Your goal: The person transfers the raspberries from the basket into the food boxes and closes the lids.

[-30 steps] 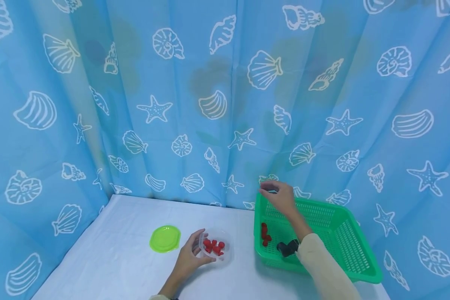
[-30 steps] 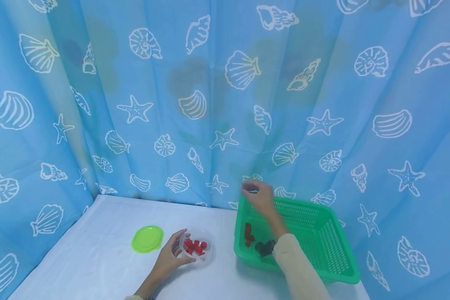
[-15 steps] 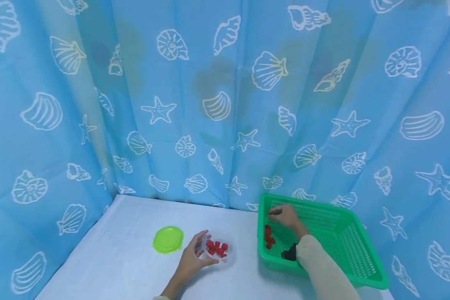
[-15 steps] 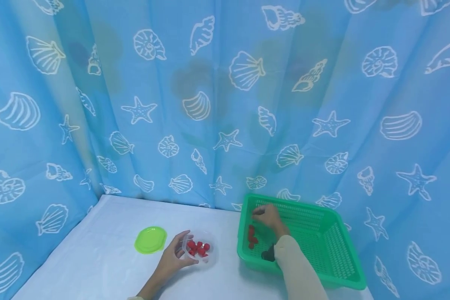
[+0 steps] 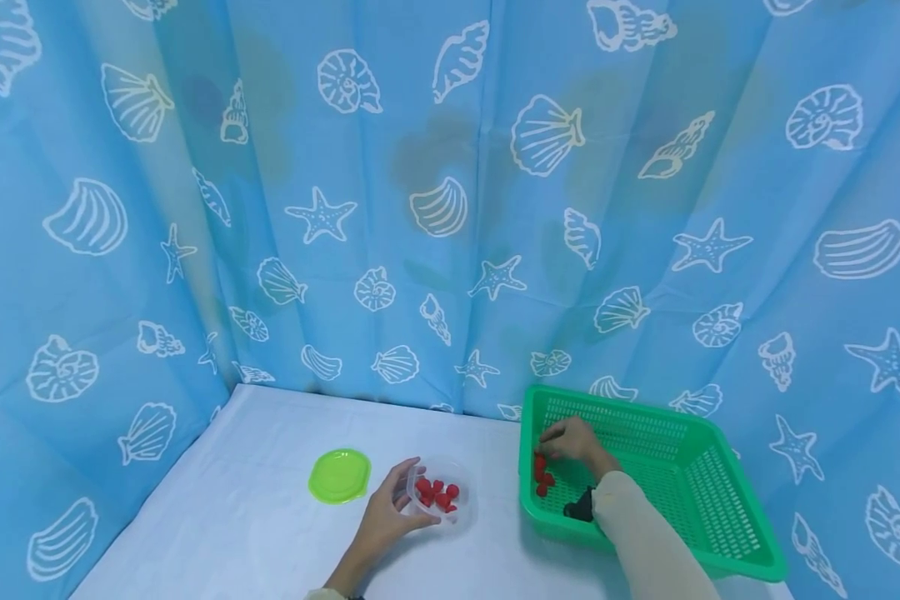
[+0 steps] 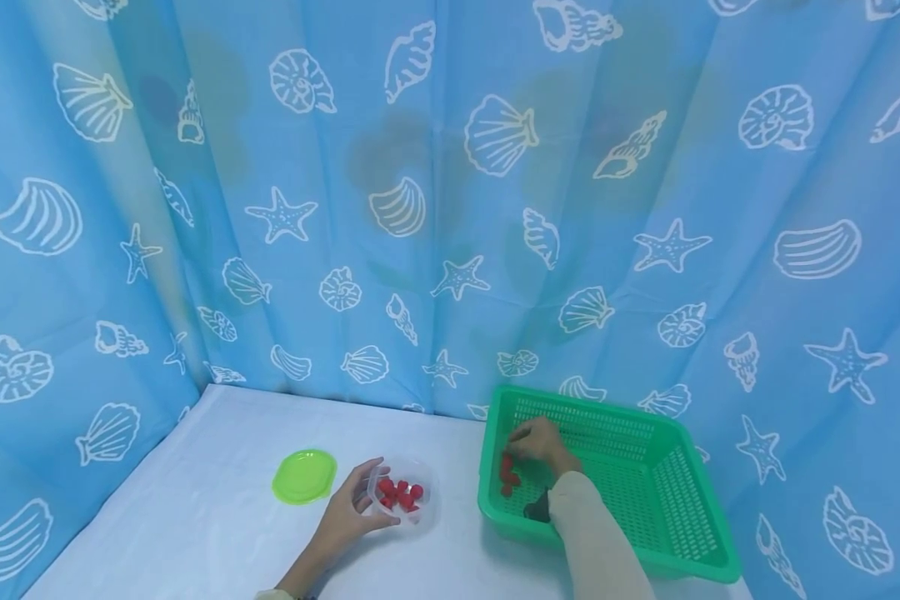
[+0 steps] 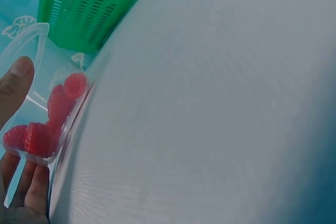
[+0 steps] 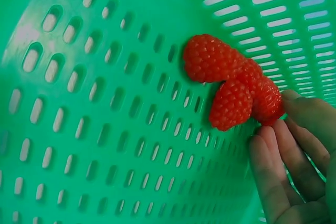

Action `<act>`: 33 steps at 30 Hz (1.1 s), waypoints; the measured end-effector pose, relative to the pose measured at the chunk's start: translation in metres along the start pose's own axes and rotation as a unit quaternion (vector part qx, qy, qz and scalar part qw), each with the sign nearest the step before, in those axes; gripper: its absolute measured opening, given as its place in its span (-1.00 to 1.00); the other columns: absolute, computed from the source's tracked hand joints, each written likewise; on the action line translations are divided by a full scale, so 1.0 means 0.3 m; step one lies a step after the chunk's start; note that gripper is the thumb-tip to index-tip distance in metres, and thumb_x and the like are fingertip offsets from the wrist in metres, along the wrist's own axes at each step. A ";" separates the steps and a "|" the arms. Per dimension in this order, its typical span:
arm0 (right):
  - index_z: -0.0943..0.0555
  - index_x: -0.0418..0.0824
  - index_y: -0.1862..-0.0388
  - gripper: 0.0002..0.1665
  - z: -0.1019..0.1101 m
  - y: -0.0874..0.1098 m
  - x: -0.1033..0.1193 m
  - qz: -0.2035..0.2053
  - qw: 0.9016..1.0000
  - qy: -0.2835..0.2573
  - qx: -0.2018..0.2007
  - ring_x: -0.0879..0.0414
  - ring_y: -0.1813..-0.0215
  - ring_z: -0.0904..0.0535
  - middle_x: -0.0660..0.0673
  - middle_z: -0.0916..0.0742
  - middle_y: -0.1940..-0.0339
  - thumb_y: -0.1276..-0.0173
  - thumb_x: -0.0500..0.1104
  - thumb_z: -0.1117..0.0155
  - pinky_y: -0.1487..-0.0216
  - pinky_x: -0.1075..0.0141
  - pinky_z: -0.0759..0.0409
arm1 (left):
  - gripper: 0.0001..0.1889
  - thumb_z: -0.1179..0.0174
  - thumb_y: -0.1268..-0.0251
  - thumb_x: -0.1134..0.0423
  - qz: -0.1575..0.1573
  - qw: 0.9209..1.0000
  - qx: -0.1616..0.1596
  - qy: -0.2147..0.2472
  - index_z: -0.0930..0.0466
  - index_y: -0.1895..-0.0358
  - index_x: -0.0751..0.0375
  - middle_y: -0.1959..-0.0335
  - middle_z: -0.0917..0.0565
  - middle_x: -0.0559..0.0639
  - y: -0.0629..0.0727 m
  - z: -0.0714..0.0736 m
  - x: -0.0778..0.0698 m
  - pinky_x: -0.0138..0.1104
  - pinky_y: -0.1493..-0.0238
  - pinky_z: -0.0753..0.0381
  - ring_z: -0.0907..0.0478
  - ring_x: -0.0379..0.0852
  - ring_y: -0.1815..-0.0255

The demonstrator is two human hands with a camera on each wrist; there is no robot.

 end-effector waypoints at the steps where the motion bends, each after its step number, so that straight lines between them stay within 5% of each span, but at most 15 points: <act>1: -0.75 -0.31 0.21 -0.75 -0.002 -0.003 -0.001 0.001 1.000 0.006 0.002 0.02 0.33 -0.72 -0.15 -0.77 0.28 -0.13 -0.23 -0.49 0.24 0.14 -0.72 | -0.04 -0.59 0.19 0.02 0.003 1.000 0.000 -0.001 -0.29 -0.40 -0.09 -0.31 -0.47 -0.01 0.000 -0.001 0.001 -0.02 -0.28 -0.41 -0.33 0.14 -0.37; 23: -0.77 -0.30 0.29 -0.82 0.004 0.008 0.027 -0.010 0.998 0.058 -0.008 0.10 0.42 -0.67 -0.07 -0.76 0.46 -0.10 -0.26 -0.47 0.33 0.19 -0.70 | -0.02 -0.58 0.19 -0.01 -0.005 1.000 -0.002 -0.003 -0.27 -0.42 -0.05 -0.32 -0.46 0.00 -0.005 -0.002 0.003 -0.07 -0.27 -0.42 -0.35 0.11 -0.37; 33: -0.70 -0.43 0.12 -0.70 0.072 0.016 0.037 0.001 0.998 -0.025 -0.052 -0.04 0.30 -0.70 -0.22 -0.76 0.29 -0.21 -0.25 -0.40 0.29 0.13 -0.72 | -0.02 -0.59 0.20 0.01 0.002 1.000 -0.003 0.002 -0.28 -0.41 -0.05 -0.30 -0.48 -0.01 -0.002 -0.004 -0.001 -0.04 -0.28 -0.42 -0.36 0.12 -0.35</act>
Point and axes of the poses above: each hand's wrist, its own y-axis away from the middle knuckle, its own z-axis out of the back of the hand, x = y × z, the point moved 8 cm from there along -y, towards the middle knuckle
